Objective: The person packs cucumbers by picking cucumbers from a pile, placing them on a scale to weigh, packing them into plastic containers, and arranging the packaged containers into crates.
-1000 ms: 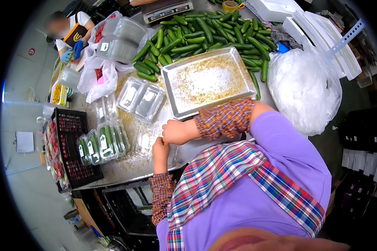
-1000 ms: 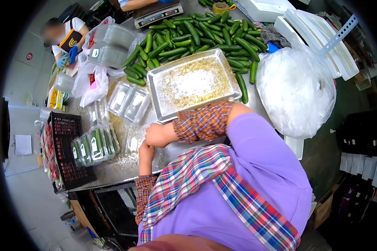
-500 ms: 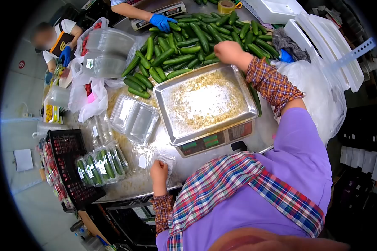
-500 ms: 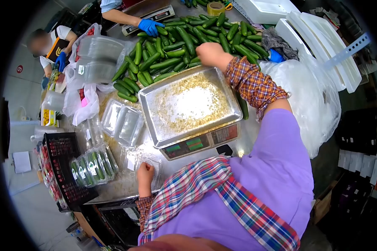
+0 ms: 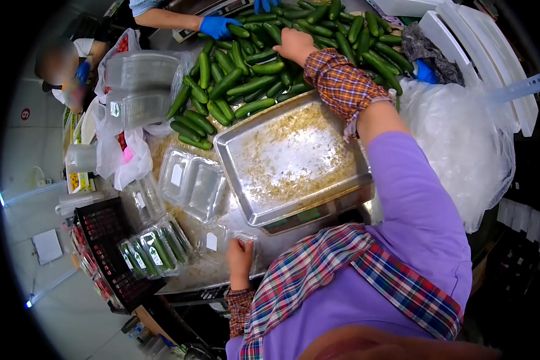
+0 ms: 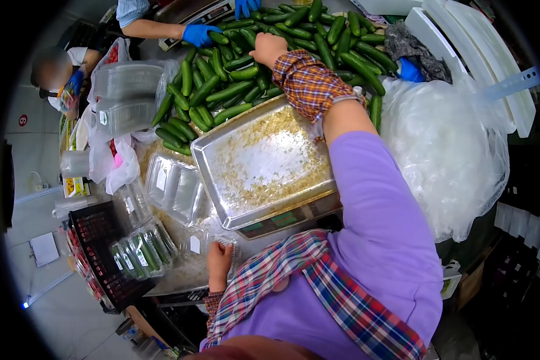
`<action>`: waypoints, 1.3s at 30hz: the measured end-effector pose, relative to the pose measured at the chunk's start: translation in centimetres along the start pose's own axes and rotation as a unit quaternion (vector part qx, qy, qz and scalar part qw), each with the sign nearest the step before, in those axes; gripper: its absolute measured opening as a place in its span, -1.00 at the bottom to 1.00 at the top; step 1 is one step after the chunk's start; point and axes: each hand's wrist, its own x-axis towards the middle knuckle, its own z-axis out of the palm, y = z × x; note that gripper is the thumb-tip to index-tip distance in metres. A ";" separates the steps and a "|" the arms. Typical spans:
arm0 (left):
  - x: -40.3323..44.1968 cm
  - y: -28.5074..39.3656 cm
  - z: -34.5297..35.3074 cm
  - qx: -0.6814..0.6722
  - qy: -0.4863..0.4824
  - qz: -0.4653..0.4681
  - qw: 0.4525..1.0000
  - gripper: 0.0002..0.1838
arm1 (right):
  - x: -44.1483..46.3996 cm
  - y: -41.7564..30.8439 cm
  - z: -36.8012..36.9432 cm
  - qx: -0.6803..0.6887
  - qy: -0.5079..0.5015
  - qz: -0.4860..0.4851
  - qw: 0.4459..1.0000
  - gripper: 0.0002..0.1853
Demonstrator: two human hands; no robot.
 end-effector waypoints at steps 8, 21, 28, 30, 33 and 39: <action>-0.8 -1.0 1.2 0.006 0.028 -0.004 1.000 -0.65 | -0.4 3.3 -5.2 0.333 0.046 0.048 0.941 -0.57; -1.3 0.6 0.5 -0.014 0.046 -0.001 0.999 -0.64 | -11.0 5.1 -11.8 0.400 -0.158 0.006 0.903 -0.50; -1.7 1.1 0.1 -0.018 0.052 -0.005 0.998 -0.66 | -1.4 4.6 -4.3 0.135 -0.050 0.029 0.989 -0.55; -2.2 1.0 -0.1 -0.021 0.057 0.004 0.998 -0.67 | -0.2 3.4 -4.5 0.050 -0.066 0.057 0.995 -0.63; -2.0 0.7 0.3 -0.023 0.063 0.007 0.998 -0.66 | 1.3 2.0 -2.6 -0.052 -0.062 0.057 0.995 -0.57; -2.3 0.6 0.6 -0.037 0.060 -0.012 0.997 -0.66 | 1.5 0.1 -0.8 -0.197 -0.050 0.013 0.979 -0.65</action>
